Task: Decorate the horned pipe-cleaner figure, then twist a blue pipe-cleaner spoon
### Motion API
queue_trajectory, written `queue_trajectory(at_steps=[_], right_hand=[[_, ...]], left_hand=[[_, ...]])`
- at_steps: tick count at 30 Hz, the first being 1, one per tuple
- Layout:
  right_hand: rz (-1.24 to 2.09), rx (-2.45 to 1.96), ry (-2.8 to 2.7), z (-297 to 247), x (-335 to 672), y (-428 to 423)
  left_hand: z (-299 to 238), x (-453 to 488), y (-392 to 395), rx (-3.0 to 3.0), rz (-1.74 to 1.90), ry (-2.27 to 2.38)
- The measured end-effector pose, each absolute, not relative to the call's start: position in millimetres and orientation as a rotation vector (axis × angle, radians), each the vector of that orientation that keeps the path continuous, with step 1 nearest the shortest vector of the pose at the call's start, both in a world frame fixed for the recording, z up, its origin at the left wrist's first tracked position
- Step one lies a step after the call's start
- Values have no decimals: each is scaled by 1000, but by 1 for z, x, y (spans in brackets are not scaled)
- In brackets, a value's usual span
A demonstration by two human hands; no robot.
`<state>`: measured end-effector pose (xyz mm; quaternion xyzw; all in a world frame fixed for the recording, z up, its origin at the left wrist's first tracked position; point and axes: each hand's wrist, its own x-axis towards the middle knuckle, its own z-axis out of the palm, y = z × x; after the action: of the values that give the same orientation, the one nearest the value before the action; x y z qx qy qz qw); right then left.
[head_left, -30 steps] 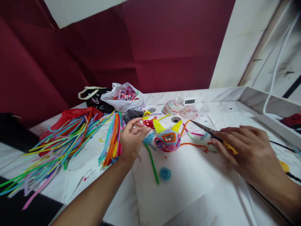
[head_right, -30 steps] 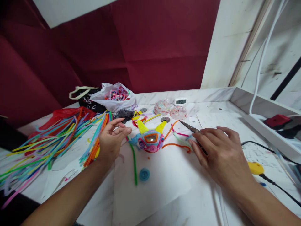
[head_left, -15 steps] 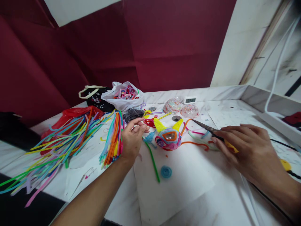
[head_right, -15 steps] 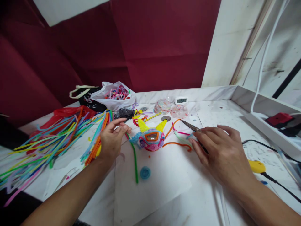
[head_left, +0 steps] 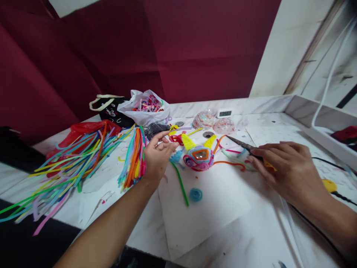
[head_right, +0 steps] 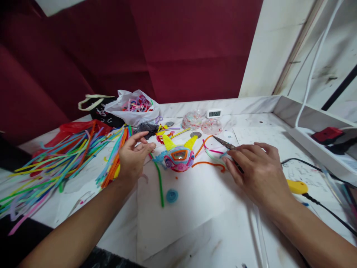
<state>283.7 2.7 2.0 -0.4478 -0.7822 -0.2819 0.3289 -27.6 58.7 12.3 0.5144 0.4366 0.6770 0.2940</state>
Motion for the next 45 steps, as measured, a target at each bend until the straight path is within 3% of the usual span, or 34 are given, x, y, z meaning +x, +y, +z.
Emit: queue_trajectory(at_steps=[11, 20, 29, 45], right_hand=[[-598, -1273, -2112, -1, 280, -1], [-159, -1261, -2170, 22, 253, 7], [-70, -1314, -2168, 58, 221, 24], [-136, -1433, -2079, 69, 250, 37]], left_hand=[[14, -25, 53, 1418, 1766, 1158], [10, -29, 50, 1523, 1659, 1200], [11, -24, 51, 1489, 1639, 1241], [12, -24, 53, 1433, 1603, 1275]])
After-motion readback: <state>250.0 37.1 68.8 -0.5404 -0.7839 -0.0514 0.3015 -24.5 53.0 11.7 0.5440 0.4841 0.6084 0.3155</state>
